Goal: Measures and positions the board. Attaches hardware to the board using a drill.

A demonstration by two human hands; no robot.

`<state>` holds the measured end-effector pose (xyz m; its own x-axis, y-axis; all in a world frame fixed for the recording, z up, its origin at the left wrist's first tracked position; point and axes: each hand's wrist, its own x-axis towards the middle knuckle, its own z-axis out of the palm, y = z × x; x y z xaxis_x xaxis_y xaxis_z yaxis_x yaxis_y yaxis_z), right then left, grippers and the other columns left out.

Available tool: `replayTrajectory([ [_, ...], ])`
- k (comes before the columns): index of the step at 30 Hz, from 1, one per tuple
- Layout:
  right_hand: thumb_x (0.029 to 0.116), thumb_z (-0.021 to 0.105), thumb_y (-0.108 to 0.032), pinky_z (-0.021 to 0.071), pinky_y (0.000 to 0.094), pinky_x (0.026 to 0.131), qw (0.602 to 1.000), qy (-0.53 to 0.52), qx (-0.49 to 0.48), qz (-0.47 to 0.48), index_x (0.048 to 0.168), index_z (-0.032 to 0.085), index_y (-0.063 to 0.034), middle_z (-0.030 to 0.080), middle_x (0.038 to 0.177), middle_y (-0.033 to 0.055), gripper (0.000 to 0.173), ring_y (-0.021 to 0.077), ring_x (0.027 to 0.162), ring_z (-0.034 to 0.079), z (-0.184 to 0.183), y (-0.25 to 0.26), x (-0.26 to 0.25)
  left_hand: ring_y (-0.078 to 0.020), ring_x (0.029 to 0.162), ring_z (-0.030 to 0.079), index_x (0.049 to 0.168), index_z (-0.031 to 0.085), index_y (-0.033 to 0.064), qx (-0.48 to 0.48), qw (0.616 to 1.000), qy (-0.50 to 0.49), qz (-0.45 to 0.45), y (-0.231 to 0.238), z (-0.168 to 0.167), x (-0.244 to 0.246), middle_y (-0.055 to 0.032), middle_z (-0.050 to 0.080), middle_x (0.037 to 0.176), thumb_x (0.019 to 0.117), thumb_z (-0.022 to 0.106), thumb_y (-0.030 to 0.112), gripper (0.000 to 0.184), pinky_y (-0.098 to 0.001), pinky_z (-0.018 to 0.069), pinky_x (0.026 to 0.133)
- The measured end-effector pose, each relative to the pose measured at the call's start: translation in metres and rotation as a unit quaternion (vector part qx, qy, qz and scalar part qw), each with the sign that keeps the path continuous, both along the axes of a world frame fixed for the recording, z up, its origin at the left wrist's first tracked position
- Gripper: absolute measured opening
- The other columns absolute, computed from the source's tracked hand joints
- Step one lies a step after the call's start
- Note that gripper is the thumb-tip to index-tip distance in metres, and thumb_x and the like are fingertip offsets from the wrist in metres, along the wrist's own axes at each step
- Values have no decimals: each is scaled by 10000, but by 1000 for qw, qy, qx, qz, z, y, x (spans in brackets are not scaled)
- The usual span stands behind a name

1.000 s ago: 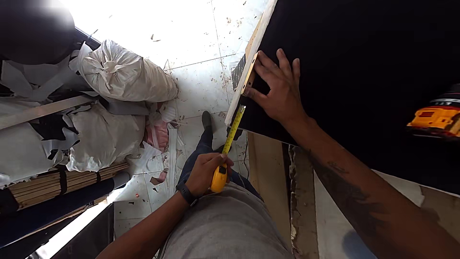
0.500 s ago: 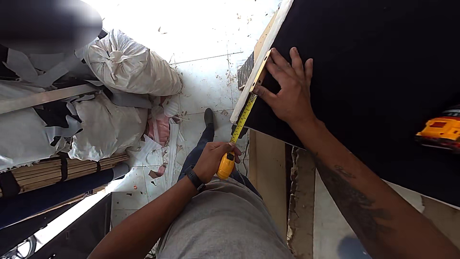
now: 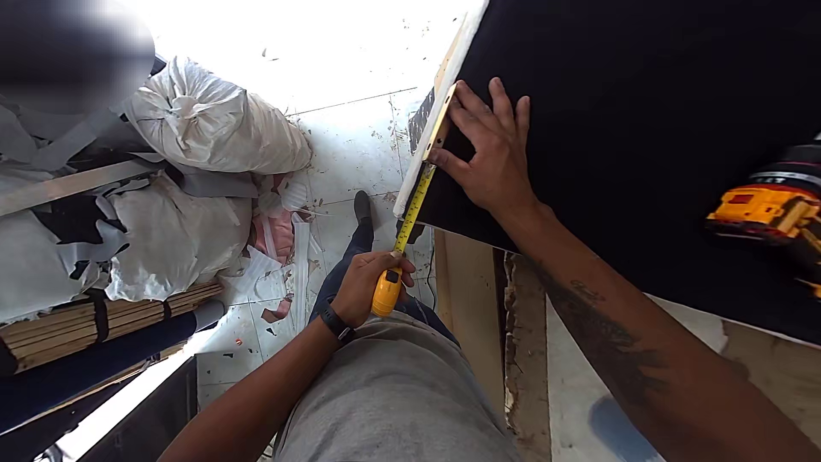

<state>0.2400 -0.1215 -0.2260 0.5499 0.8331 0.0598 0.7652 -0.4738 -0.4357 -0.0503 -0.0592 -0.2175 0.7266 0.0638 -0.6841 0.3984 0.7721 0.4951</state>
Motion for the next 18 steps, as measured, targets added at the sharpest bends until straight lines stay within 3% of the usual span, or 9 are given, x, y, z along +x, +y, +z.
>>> replayTrajectory([
  [7, 932, 476, -768, -12, 676, 1242, 1000, 1, -5, -2, 1563, 457, -300, 292, 1674, -151, 787, 225, 1596, 102, 0, 0, 1, -218, 659, 676, 1119, 687, -55, -12, 1000, -8, 7, -2, -5, 1, -231, 703, 895, 1114, 390, 317, 475, -328, 594, 603],
  [10, 936, 469, -764, -15, 675, 1243, 1000, -1, -2, -4, 1572, 443, -300, 281, 1679, -149, 788, 224, 1597, 94, 1, 0, 1, -200, 666, 630, 1151, 684, -25, 14, 1000, -21, -14, -2, -6, -4, -181, 660, 845, 1098, 418, 367, 477, -329, 567, 611],
  [12, 937, 466, -764, -10, 679, 1243, 1000, -5, 5, -6, 1573, 441, -300, 282, 1678, -150, 788, 224, 1597, 95, 2, 1, 2, -202, 684, 627, 1258, 657, 28, 74, 996, -38, -36, 2, -2, -9, -152, 650, 830, 1074, 454, 449, 502, -346, 568, 638],
  [15, 930, 468, -772, -6, 687, 1239, 1000, -5, 19, -8, 1566, 453, -300, 290, 1675, -151, 792, 233, 1596, 99, 2, 2, 3, -221, 685, 653, 1378, 591, 88, 203, 976, -65, -45, 14, 31, 1, -140, 664, 818, 1041, 557, 417, 472, -378, 588, 658],
  [18, 937, 455, -768, 0, 684, 1239, 999, -10, 31, -14, 1551, 476, -302, 309, 1665, -162, 772, 231, 1594, 110, 0, 1, 3, -181, 649, 671, 1394, 574, 144, 360, 923, -97, -93, 28, 90, 67, -55, 707, 804, 999, 650, 351, 453, -371, 604, 610],
])
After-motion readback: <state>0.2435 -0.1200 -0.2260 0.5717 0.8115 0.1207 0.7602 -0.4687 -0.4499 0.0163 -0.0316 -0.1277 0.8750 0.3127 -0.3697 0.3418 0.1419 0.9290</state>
